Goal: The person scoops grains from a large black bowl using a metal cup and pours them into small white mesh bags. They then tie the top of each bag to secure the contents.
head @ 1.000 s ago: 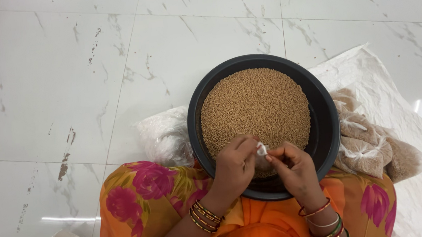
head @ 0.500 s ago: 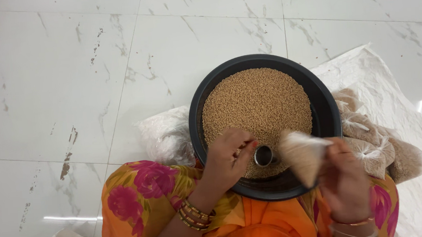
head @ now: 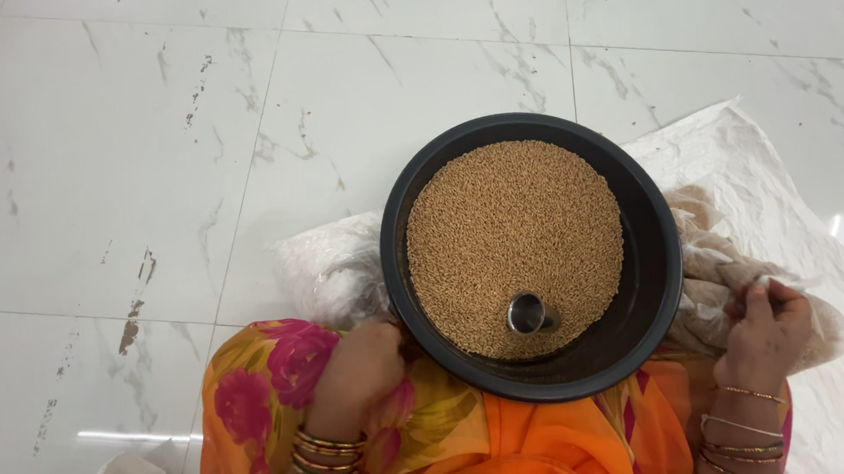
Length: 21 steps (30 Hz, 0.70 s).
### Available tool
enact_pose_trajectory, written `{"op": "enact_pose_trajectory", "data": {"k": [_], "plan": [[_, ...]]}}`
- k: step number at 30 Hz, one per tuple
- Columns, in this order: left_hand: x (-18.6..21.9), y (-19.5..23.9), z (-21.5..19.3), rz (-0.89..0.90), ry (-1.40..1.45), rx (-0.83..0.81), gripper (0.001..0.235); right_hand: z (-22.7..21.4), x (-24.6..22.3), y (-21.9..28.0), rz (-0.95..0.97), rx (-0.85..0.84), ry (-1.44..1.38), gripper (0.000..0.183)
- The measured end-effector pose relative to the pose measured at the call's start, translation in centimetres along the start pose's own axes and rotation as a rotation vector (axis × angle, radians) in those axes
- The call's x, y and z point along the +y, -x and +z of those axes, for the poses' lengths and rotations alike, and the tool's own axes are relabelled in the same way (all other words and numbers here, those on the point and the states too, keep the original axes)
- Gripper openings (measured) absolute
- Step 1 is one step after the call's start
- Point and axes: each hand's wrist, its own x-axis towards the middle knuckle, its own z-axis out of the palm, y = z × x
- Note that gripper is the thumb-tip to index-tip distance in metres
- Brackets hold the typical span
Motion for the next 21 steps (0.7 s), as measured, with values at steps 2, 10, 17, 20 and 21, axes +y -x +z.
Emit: {"op": "enact_pose_trajectory", "data": {"k": [2, 10, 17, 20, 21], "plan": [[-0.1, -0.8, 2.5, -0.08, -0.082, -0.072, 0.024, -0.1, 1.1, -0.9, 0.003, -0.041, 0.08, 0.015], [0.6, -3.2, 4.9, -0.107, -0.234, 0.065, 0.061, 0.6, 1.4, -0.7, -0.381, -0.114, 0.671, 0.03], [0.8, -3.5, 5.7, -0.059, -0.389, 0.035, 0.037, 0.7, 2.8, -0.6, -0.536, -0.129, 0.871, 0.028], [0.6, -3.4, 5.8, -0.034, -0.481, 0.047, 0.033, 1.1, 2.9, -0.3, -0.518, -0.093, 0.972, 0.027], [0.7, -3.3, 5.8, -0.029, -0.537, 0.048, 0.033, 1.1, 2.9, -0.3, -0.512, -0.084, 1.014, 0.027]]}}
